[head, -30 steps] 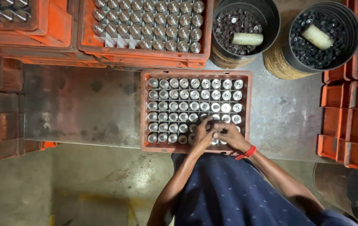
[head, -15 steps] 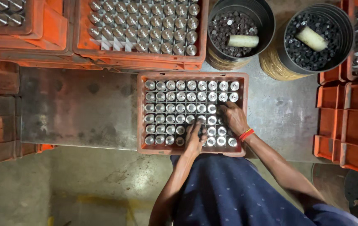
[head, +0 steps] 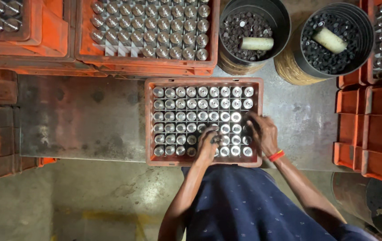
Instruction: The person wipes the tops of many small metal parts arranged in a red crate using a cylindrical sponge. The person repeatedly rubs each part and occasionally moves the crate to access more parts.
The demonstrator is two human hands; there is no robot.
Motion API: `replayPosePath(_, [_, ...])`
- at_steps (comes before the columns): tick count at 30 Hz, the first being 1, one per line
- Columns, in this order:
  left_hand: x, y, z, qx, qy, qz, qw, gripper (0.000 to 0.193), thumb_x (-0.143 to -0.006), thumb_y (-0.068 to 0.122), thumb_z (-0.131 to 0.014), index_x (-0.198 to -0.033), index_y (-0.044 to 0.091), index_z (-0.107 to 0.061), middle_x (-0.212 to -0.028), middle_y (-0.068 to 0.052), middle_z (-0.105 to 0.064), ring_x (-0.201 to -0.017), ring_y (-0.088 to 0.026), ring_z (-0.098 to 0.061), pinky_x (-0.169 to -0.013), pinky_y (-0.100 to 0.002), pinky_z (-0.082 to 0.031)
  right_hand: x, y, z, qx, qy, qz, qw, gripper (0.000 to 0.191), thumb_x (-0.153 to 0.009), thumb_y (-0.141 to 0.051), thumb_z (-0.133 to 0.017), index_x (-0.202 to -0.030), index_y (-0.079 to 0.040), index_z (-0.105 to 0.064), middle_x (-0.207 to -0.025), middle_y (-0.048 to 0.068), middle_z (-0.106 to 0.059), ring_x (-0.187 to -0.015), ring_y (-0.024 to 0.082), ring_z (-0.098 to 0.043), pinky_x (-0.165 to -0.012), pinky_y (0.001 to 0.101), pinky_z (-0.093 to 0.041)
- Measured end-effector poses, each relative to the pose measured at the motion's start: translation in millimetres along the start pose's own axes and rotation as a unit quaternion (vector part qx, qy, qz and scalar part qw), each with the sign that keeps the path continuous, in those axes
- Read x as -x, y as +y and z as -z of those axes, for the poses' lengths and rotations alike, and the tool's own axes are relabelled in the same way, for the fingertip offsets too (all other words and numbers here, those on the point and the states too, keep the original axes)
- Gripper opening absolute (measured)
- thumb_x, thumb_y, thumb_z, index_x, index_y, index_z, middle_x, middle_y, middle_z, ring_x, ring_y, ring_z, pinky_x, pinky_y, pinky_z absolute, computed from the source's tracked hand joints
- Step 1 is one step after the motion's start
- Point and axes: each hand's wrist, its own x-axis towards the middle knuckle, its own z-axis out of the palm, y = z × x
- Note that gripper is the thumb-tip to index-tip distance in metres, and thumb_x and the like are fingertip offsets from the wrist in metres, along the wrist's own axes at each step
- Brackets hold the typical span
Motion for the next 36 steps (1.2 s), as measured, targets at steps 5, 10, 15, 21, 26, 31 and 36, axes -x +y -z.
replayPosePath(5, [-7, -8, 19, 0.010, 0.006, -0.017, 1.000, 0.015, -0.103, 0.021, -0.052, -0.111, 0.009, -0.058, -0.093, -0.011, -0.071, -0.075, -0.018, -0.065, -0.065, -0.031, -0.053, -23, 0, 9, 0.224, 0.007, 0.175, 0.959, 0.027, -0.086, -0.008, -0.061, -0.108, -0.015, -0.077, -0.100, 0.001, -0.073, -0.098, 0.028, -0.054, -0.086, 0.0400, -0.039])
replayPosePath(10, [-6, -10, 28, -0.003, 0.051, -0.009, 0.999, 0.014, -0.112, 0.019, -0.057, -0.116, 0.005, -0.060, -0.091, -0.006, -0.063, -0.070, -0.012, -0.058, -0.056, -0.025, -0.046, -31, -16, 7, 0.247, -0.030, 0.161, 0.955, 0.025, -0.084, -0.010, -0.063, -0.103, -0.018, -0.078, -0.097, 0.000, -0.073, -0.098, 0.027, -0.054, -0.085, 0.0414, -0.039])
replayPosePath(15, [12, 7, 19, -0.066, -0.037, -0.010, 0.997, 0.022, -0.104, 0.018, -0.055, -0.125, 0.012, -0.057, -0.097, -0.009, -0.071, -0.065, -0.012, -0.055, -0.054, -0.024, -0.043, -14, -31, 9, 0.108, -0.005, 0.092, 0.990, 0.037, -0.088, -0.024, -0.075, -0.121, -0.006, -0.075, -0.104, 0.012, -0.075, -0.092, 0.031, -0.060, -0.082, 0.0439, -0.045])
replayPosePath(21, [44, 50, 18, -0.104, -0.097, 0.092, 0.986, 0.049, -0.107, 0.018, -0.055, -0.153, 0.028, -0.043, -0.110, -0.001, -0.061, -0.073, -0.010, -0.056, -0.059, -0.024, -0.045, 16, -66, -56, -0.382, -0.319, -0.129, 0.858, 0.031, -0.095, -0.011, -0.069, -0.124, 0.000, -0.070, -0.108, 0.009, -0.077, -0.096, 0.017, -0.071, -0.087, 0.0327, -0.058])
replayPosePath(26, [37, 71, 60, -0.088, -0.023, 0.083, 0.992, 0.044, -0.103, 0.028, -0.052, -0.146, 0.028, -0.043, -0.105, -0.008, -0.070, -0.069, -0.014, -0.058, -0.056, -0.027, -0.047, -5, -107, -99, -0.415, -0.227, -0.113, 0.874, 0.025, -0.098, -0.012, -0.066, -0.117, 0.004, -0.070, -0.107, 0.005, -0.076, -0.096, 0.012, -0.070, -0.088, 0.0296, -0.058])
replayPosePath(31, [27, 89, 112, -0.038, 0.054, -0.047, 0.997, 0.034, -0.111, 0.020, -0.054, -0.141, 0.004, -0.051, -0.101, -0.013, -0.064, -0.076, -0.018, -0.060, -0.060, -0.030, -0.046, -72, -156, -126, -0.212, -0.027, -0.063, 0.975, 0.023, -0.093, -0.013, -0.083, -0.113, -0.001, -0.079, -0.094, 0.012, -0.074, -0.077, 0.021, -0.067, -0.072, 0.0377, -0.052])
replayPosePath(36, [31, 115, 123, -0.054, 0.064, -0.056, 0.995, 0.037, -0.106, 0.030, -0.047, -0.136, 0.009, -0.040, -0.112, -0.014, -0.074, -0.070, -0.013, -0.064, -0.059, -0.024, -0.049, -105, -183, -135, -0.152, -0.057, 0.083, 0.983, 0.026, -0.093, -0.011, -0.076, -0.116, -0.001, -0.069, -0.106, 0.016, -0.075, -0.096, 0.026, -0.074, -0.082, 0.0367, -0.057])
